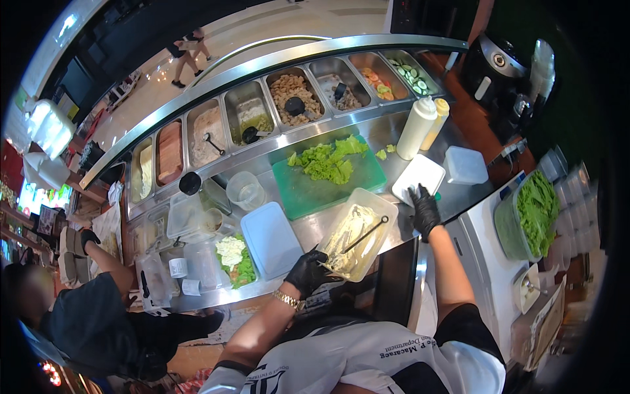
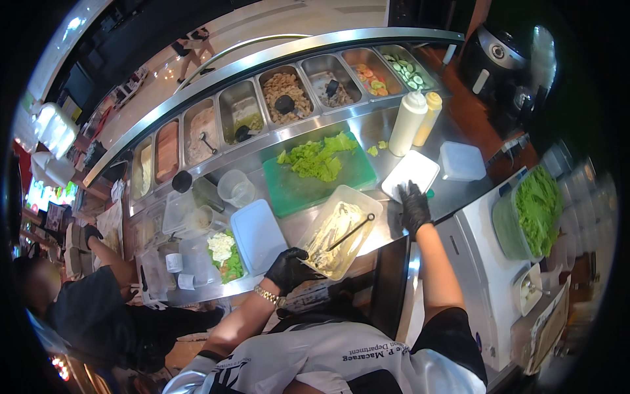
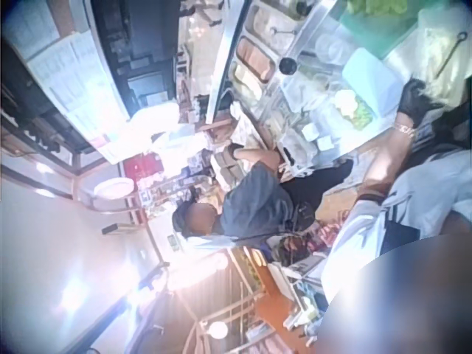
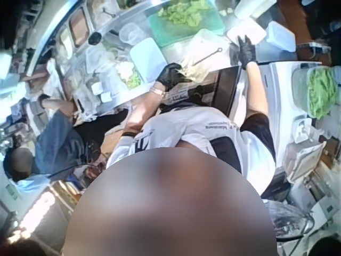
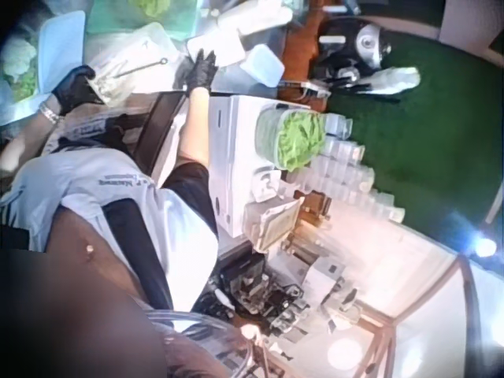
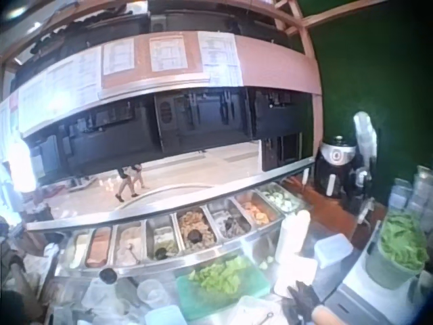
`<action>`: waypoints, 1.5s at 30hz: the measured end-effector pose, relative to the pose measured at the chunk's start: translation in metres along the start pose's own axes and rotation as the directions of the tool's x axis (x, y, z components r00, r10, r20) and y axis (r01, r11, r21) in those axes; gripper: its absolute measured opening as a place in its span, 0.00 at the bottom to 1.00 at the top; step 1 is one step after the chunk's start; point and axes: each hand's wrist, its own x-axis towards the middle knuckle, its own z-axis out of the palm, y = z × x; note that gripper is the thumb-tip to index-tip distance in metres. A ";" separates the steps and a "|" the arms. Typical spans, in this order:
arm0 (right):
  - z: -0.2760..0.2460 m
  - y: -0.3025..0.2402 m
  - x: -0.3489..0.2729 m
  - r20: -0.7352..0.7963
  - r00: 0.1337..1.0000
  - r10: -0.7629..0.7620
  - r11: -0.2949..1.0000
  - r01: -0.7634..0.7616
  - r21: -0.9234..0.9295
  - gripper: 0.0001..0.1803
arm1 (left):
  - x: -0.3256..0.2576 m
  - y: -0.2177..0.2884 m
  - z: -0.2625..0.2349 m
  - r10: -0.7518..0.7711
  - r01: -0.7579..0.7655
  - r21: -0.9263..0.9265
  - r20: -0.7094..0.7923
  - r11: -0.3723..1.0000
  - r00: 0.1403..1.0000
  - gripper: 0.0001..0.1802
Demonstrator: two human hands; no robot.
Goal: The person assembles salads by placing shredded cheese, cooked meat, and lettuce into plastic containers. They then chop lettuce and tomatoes on a cutting board and add them to the containers.
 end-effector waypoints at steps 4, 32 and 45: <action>0.060 0.026 0.013 0.052 0.997 -0.060 0.982 0.049 0.180 0.26 | 0.040 0.001 0.014 0.320 -0.389 0.641 0.228 0.661 0.920 0.36; 0.066 -0.011 -0.005 0.257 0.879 0.402 -0.050 -0.259 0.965 0.15 | 0.009 -0.022 0.089 0.266 -0.268 0.022 -0.218 0.963 0.939 0.36; -0.004 -0.071 -0.032 -0.104 0.977 0.186 0.825 -0.098 0.557 0.31 | 0.048 -0.050 0.055 0.803 -0.323 0.838 -0.206 0.439 0.559 0.25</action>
